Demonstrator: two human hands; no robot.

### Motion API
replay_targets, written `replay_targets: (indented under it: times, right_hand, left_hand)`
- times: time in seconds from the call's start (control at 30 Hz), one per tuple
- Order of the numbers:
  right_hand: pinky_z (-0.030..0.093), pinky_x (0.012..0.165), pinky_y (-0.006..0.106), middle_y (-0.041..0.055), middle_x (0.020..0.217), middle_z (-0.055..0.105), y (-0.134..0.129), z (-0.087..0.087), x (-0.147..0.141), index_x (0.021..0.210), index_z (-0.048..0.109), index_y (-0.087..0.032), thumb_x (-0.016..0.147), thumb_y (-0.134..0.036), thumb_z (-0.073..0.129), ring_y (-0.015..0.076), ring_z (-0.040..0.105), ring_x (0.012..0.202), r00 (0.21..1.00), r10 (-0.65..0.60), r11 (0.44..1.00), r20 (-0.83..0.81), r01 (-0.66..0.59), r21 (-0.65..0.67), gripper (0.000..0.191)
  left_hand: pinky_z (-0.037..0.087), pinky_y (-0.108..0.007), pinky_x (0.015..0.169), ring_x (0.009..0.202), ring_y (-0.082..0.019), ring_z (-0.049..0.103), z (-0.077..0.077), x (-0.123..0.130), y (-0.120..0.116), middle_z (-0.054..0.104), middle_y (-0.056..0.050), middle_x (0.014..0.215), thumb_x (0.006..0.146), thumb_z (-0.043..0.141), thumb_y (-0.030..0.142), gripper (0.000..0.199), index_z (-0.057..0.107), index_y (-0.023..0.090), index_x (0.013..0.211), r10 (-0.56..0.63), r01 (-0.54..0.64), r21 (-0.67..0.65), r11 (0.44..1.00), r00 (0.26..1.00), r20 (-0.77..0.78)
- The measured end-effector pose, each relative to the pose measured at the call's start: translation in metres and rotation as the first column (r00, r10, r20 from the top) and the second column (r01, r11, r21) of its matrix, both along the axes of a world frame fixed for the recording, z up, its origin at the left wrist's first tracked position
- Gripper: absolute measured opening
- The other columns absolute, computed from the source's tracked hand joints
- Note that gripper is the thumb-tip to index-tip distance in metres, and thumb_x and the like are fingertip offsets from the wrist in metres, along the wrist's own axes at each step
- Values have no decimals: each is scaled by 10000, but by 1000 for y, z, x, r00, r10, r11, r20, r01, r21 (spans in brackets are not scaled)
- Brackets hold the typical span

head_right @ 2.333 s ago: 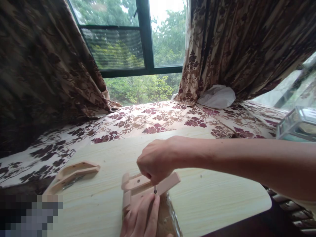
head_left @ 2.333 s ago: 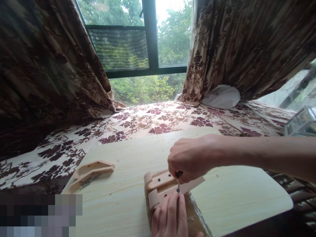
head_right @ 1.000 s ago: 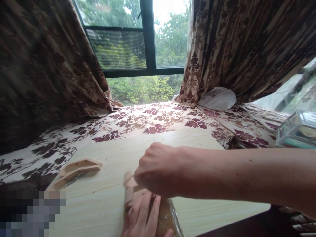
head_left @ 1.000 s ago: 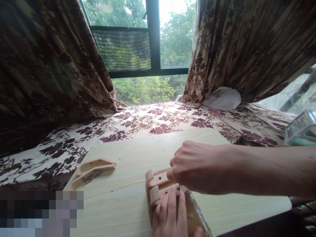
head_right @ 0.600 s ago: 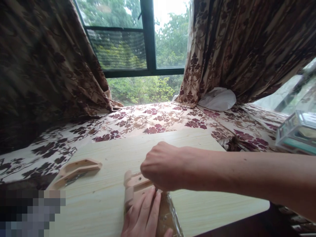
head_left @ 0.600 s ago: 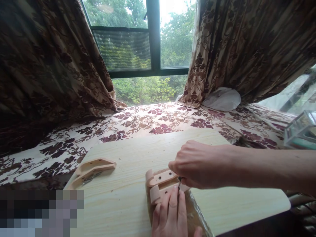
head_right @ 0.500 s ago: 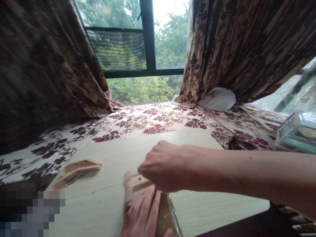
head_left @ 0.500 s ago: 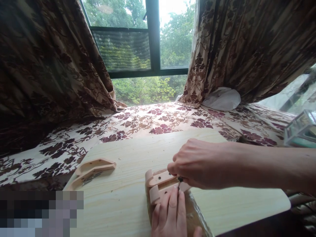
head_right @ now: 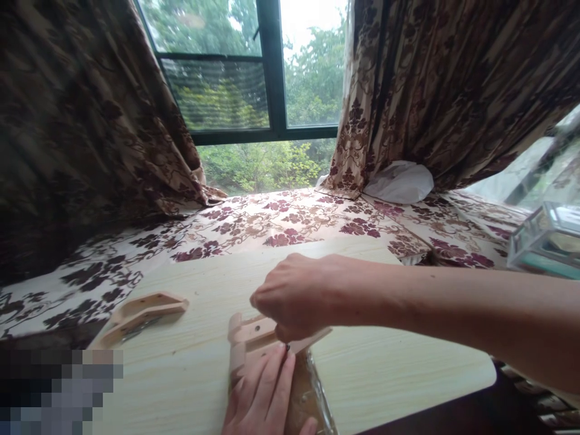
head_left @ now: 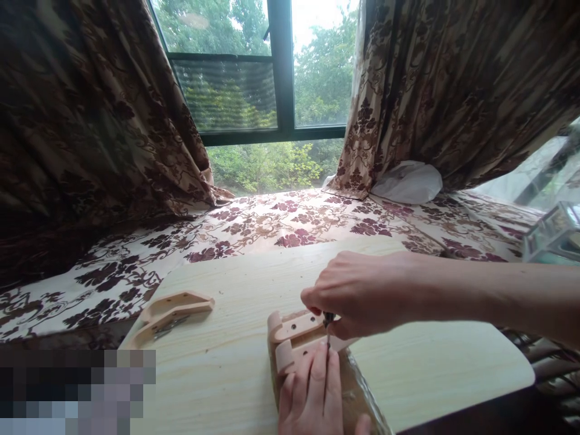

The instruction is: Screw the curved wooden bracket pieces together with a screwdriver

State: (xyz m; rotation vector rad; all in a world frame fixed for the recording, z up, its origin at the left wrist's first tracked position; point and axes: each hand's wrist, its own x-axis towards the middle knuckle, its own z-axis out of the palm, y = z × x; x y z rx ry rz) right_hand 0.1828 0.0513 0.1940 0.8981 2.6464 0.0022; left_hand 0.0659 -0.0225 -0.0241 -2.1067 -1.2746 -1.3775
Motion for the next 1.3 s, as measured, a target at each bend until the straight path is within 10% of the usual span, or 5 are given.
replay_targets:
  times: [1.3]
  right_hand:
    - [206, 447, 273, 56, 681, 664, 0, 1, 7, 834, 675, -127, 846, -237, 502, 120, 449, 494, 999, 5, 1000, -38, -6, -26, 206]
  left_hand:
    - [375, -379, 867, 975, -217, 597, -9, 1, 0, 689, -55, 1059, 895, 324, 453, 441, 637, 184, 1050, 16, -16, 6, 1000, 1000, -3]
